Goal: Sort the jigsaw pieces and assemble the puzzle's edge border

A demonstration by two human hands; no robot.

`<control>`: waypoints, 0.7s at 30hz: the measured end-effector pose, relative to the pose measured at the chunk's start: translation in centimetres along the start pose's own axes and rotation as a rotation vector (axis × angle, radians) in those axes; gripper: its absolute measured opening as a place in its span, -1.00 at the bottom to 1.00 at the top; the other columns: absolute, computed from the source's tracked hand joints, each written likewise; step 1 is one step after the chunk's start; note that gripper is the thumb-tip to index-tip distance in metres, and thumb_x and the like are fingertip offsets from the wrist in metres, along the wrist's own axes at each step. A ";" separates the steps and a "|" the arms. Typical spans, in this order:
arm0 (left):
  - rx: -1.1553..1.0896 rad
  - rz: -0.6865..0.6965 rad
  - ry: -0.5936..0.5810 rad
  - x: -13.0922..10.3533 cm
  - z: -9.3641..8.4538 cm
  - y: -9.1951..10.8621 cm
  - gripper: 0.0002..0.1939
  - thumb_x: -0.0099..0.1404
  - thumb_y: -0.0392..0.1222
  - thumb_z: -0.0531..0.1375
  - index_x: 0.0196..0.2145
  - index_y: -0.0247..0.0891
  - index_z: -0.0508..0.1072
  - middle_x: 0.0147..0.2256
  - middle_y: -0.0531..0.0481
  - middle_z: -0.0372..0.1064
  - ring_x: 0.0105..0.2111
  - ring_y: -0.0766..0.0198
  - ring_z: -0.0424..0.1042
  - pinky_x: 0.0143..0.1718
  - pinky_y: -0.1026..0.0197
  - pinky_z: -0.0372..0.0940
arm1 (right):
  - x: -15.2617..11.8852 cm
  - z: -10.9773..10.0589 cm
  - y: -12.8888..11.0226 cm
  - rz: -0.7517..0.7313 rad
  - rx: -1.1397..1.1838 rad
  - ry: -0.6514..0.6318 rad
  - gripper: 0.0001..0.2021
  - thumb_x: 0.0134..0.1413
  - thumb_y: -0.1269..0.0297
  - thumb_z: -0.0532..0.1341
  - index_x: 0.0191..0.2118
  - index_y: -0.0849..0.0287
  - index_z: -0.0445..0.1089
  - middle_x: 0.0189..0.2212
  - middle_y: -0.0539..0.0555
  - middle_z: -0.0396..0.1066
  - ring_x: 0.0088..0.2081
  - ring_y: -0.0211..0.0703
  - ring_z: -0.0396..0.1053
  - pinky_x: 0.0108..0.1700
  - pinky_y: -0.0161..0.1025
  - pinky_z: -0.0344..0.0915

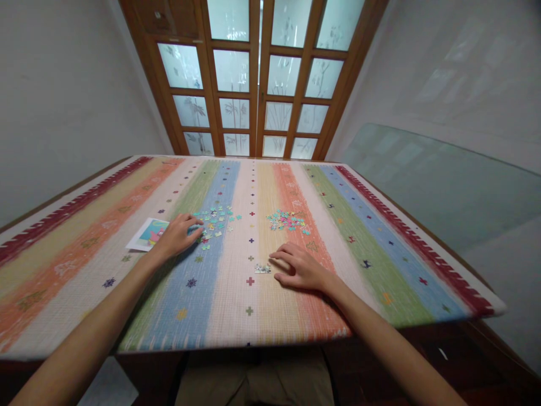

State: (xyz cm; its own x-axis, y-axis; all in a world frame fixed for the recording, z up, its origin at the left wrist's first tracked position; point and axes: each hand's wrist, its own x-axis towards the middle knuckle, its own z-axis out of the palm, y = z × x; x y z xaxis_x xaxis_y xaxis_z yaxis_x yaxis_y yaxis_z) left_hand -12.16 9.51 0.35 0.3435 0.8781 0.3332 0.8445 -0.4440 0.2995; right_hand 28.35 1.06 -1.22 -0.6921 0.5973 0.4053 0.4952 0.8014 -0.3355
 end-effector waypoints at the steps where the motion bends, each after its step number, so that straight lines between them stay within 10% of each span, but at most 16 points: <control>1: -0.001 0.008 -0.008 0.3 0.0 0.0 -0.62 0.33 0.06 0.08 -0.19 -0.22 0.58 -0.16 -0.19 0.48 -0.08 -0.05 0.43 0.07 -0.09 0.29 | 0.0 0.0 0.0 0.001 -0.009 -0.001 -0.70 0.18 0.29 0.27 0.03 0.15 0.44 -0.13 0.21 0.46 -0.11 0.04 0.38 -0.07 -0.01 0.39; 21: 0.059 -0.045 0.083 4.8 0.8 -1.0 -0.67 0.25 -0.18 0.04 -0.20 -0.21 0.59 -0.14 -0.17 0.55 -0.07 -0.04 0.43 0.10 -0.08 0.28 | 0.2 0.0 -0.3 -0.001 -0.017 -0.011 -0.81 0.18 0.28 0.25 -0.09 0.15 0.46 -0.18 0.18 0.45 -0.15 0.03 0.35 -0.09 -0.02 0.32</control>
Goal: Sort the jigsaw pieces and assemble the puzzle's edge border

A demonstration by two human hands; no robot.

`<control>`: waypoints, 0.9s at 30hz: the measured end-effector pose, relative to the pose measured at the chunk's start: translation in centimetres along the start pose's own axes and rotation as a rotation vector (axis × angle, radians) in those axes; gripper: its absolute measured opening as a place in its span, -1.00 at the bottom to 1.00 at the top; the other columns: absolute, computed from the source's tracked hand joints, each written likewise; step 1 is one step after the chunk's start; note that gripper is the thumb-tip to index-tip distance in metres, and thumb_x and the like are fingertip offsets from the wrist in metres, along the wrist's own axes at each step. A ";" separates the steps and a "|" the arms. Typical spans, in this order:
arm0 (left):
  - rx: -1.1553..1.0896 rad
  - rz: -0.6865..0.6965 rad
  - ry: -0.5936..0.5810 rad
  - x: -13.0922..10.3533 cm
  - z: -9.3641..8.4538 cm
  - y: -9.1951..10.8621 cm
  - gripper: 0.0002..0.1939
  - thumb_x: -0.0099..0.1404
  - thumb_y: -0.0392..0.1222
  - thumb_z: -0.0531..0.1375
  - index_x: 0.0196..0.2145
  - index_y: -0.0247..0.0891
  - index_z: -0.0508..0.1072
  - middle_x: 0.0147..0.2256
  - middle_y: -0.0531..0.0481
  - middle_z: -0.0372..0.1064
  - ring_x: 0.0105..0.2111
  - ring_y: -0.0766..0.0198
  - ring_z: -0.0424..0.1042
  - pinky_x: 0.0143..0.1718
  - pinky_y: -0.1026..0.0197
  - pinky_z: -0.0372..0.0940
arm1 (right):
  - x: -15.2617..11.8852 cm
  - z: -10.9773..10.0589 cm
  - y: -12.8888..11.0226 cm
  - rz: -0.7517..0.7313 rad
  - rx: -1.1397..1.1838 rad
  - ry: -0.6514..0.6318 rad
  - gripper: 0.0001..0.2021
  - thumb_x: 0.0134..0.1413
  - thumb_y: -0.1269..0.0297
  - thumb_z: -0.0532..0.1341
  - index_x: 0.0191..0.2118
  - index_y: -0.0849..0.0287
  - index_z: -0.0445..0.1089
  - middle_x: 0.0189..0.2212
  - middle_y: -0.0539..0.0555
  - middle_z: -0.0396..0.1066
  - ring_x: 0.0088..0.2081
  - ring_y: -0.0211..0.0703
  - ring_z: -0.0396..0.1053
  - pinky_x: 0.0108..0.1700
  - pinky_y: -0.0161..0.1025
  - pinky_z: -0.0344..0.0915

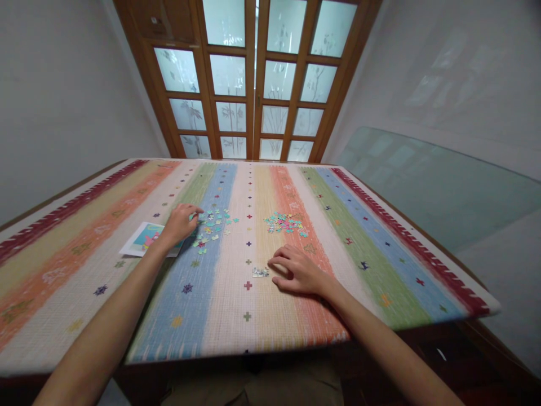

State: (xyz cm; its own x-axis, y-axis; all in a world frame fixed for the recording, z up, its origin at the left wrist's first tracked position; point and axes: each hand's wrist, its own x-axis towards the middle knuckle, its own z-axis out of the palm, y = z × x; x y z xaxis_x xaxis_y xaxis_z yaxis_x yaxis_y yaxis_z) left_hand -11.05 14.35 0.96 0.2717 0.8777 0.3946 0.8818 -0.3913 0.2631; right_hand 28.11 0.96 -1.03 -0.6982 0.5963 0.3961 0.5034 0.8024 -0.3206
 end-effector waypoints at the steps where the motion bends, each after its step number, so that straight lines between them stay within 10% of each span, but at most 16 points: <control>1: 0.002 0.000 -0.008 0.0 0.1 0.2 -0.68 0.26 -0.14 0.06 -0.21 -0.20 0.59 -0.15 -0.17 0.55 -0.07 -0.05 0.43 0.09 -0.08 0.28 | 0.0 0.0 0.0 0.001 -0.004 -0.007 -0.81 0.18 0.28 0.25 -0.09 0.15 0.46 -0.18 0.18 0.45 -0.15 0.03 0.35 -0.10 -0.02 0.32; 9: 0.032 0.024 -0.128 0.9 2.0 3.1 -0.69 0.23 0.03 0.17 -0.29 -0.18 0.63 -0.17 -0.18 0.54 -0.09 -0.09 0.44 0.03 -0.06 0.30 | 0.0 0.0 0.2 0.001 -0.004 -0.020 -0.81 0.19 0.26 0.27 -0.08 0.11 0.45 -0.18 0.16 0.45 -0.15 0.02 0.35 -0.06 0.00 0.32; 27: -0.083 -0.096 -0.101 1.5 3.3 3.0 -0.82 0.14 -0.10 0.24 -0.41 -0.24 0.59 -0.26 -0.19 0.54 -0.10 -0.12 0.46 0.10 -0.20 0.26 | 0.0 -0.3 0.1 0.005 0.022 -0.025 -0.82 0.20 0.26 0.25 -0.10 0.13 0.46 -0.16 0.17 0.44 -0.14 0.03 0.35 -0.06 0.01 0.31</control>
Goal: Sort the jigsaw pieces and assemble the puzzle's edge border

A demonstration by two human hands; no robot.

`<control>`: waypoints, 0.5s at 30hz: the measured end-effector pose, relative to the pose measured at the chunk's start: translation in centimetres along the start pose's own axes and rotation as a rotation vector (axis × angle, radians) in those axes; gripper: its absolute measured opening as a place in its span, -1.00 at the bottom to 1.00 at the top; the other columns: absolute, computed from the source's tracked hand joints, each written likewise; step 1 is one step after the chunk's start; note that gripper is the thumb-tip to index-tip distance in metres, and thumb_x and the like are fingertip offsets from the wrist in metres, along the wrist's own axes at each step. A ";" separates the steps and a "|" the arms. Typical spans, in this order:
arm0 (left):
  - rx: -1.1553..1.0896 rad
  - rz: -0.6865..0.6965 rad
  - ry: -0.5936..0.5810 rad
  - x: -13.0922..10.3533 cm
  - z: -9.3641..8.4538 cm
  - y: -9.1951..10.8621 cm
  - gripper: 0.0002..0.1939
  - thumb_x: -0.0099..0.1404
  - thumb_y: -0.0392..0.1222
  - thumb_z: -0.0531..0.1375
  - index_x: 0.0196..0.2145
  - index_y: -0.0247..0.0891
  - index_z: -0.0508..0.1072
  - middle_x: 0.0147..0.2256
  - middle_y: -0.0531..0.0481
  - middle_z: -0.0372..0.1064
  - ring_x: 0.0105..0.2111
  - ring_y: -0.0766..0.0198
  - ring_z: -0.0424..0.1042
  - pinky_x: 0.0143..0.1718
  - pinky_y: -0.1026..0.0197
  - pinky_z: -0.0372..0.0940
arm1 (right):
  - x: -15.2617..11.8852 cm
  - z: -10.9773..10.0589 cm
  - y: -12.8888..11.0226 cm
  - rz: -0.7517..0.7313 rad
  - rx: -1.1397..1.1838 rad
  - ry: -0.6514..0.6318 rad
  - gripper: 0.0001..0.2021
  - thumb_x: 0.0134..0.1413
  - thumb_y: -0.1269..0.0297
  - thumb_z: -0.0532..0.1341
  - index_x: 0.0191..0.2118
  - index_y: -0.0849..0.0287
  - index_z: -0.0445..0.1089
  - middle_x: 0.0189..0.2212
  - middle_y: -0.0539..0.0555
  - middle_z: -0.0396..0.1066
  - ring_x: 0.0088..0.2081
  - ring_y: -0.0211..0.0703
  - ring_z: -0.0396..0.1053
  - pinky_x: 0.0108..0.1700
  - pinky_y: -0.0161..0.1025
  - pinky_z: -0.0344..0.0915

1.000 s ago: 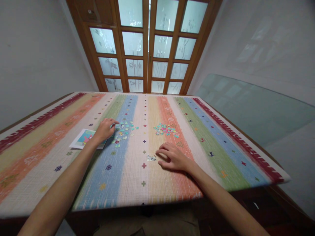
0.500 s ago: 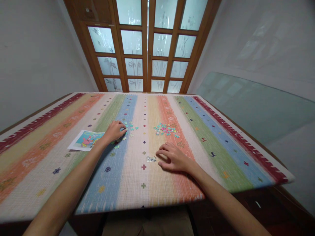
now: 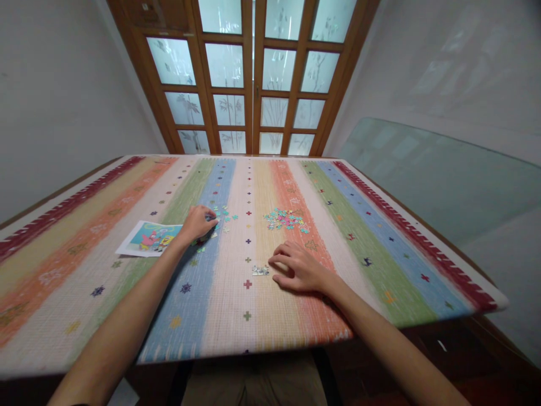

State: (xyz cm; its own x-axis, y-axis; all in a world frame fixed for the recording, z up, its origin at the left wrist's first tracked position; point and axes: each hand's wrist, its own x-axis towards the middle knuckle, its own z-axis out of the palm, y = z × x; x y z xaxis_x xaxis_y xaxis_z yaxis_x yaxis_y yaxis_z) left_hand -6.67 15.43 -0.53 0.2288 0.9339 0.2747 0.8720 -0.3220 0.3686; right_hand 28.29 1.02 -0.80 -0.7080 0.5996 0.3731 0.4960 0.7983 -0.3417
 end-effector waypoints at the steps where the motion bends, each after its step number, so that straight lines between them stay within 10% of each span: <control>1: 0.006 -0.008 0.001 0.0 0.0 0.0 -0.81 0.14 -0.09 0.25 -0.39 -0.24 0.60 -0.25 -0.19 0.55 -0.09 -0.12 0.45 0.11 -0.20 0.25 | 0.0 0.0 0.0 0.001 -0.001 0.000 -0.83 0.20 0.26 0.25 -0.10 0.13 0.46 -0.16 0.17 0.44 -0.14 0.02 0.35 -0.06 0.01 0.31; 15: -0.030 -0.106 -0.012 -0.4 -1.0 1.7 -0.87 0.08 -0.12 0.27 -0.49 -0.22 0.57 -0.29 -0.15 0.57 -0.10 -0.09 0.48 0.13 -0.09 0.23 | -0.1 0.1 0.0 -0.011 -0.004 0.029 -0.85 0.21 0.26 0.25 -0.14 0.16 0.47 -0.18 0.18 0.45 -0.16 0.01 0.36 -0.07 -0.02 0.33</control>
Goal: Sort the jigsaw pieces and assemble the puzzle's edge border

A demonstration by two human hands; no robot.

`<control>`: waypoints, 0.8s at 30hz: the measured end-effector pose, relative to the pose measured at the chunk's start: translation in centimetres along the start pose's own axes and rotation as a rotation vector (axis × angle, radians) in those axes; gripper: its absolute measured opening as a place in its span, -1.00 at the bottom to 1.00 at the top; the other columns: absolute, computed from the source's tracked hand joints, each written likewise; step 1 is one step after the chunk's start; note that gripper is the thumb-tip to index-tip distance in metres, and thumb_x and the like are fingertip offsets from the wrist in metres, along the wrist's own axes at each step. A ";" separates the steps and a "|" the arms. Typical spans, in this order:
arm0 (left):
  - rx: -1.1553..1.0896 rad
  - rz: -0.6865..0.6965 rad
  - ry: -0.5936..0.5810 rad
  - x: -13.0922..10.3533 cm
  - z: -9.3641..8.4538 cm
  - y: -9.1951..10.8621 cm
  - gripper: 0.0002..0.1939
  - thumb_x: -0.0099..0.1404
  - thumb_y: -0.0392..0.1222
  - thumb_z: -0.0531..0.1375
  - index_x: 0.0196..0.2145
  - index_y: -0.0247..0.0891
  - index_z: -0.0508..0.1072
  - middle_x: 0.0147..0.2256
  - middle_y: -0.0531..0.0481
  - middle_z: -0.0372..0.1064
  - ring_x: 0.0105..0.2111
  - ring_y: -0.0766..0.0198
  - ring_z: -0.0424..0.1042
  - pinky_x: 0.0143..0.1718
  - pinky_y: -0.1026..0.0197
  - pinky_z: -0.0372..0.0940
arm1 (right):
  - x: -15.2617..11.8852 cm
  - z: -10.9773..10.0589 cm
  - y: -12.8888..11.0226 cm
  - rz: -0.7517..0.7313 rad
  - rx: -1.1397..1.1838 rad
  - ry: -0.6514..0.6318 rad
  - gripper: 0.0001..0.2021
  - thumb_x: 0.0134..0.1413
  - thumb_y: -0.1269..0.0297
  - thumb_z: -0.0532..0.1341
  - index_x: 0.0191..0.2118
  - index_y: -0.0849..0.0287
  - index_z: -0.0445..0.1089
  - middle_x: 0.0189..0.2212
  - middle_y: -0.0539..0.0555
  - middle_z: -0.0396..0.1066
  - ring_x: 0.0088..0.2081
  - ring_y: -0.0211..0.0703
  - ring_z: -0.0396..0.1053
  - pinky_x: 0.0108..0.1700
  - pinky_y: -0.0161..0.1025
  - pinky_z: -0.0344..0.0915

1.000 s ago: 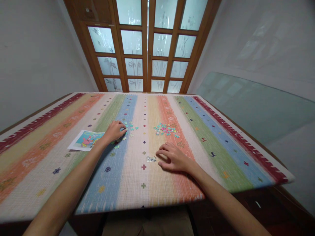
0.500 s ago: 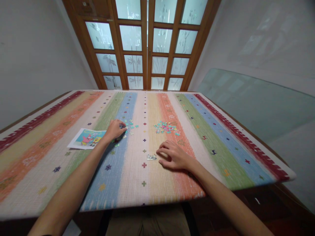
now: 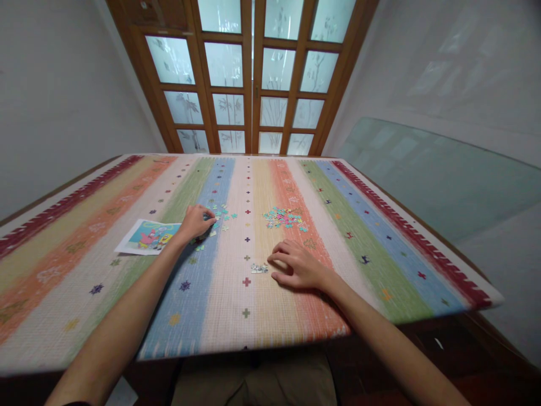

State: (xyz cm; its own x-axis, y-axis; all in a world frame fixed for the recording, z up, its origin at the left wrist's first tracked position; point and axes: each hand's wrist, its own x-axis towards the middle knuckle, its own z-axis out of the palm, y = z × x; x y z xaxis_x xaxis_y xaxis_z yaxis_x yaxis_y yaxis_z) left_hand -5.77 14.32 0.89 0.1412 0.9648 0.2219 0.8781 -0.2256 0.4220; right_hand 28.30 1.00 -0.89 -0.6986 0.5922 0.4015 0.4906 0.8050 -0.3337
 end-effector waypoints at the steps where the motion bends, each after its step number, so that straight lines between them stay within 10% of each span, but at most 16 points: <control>1: -0.006 -0.004 0.002 -0.1 0.0 0.1 -0.87 0.08 -0.12 0.27 -0.50 -0.22 0.56 -0.29 -0.15 0.58 -0.12 -0.08 0.49 0.12 -0.08 0.25 | 0.0 0.0 0.0 -0.001 0.003 0.001 -0.86 0.21 0.27 0.25 -0.14 0.16 0.47 -0.18 0.18 0.45 -0.15 0.01 0.36 -0.07 -0.02 0.33; 24: -0.116 -0.067 0.057 -0.8 -0.2 0.8 -0.91 0.01 -0.13 0.28 -0.53 -0.18 0.52 -0.34 -0.11 0.58 -0.18 -0.04 0.50 0.05 -0.03 0.29 | 0.1 -0.1 -0.1 0.002 0.010 0.008 -0.84 0.19 0.27 0.26 -0.13 0.16 0.48 -0.17 0.19 0.45 -0.16 0.00 0.37 -0.08 -0.03 0.34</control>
State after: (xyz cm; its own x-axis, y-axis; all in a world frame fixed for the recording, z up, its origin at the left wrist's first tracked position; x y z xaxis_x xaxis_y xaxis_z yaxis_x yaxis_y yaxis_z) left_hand -5.30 13.39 1.24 0.0549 0.9696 0.2384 0.8255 -0.1784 0.5355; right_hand 28.22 0.95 -0.76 -0.6932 0.5944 0.4076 0.4867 0.8032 -0.3435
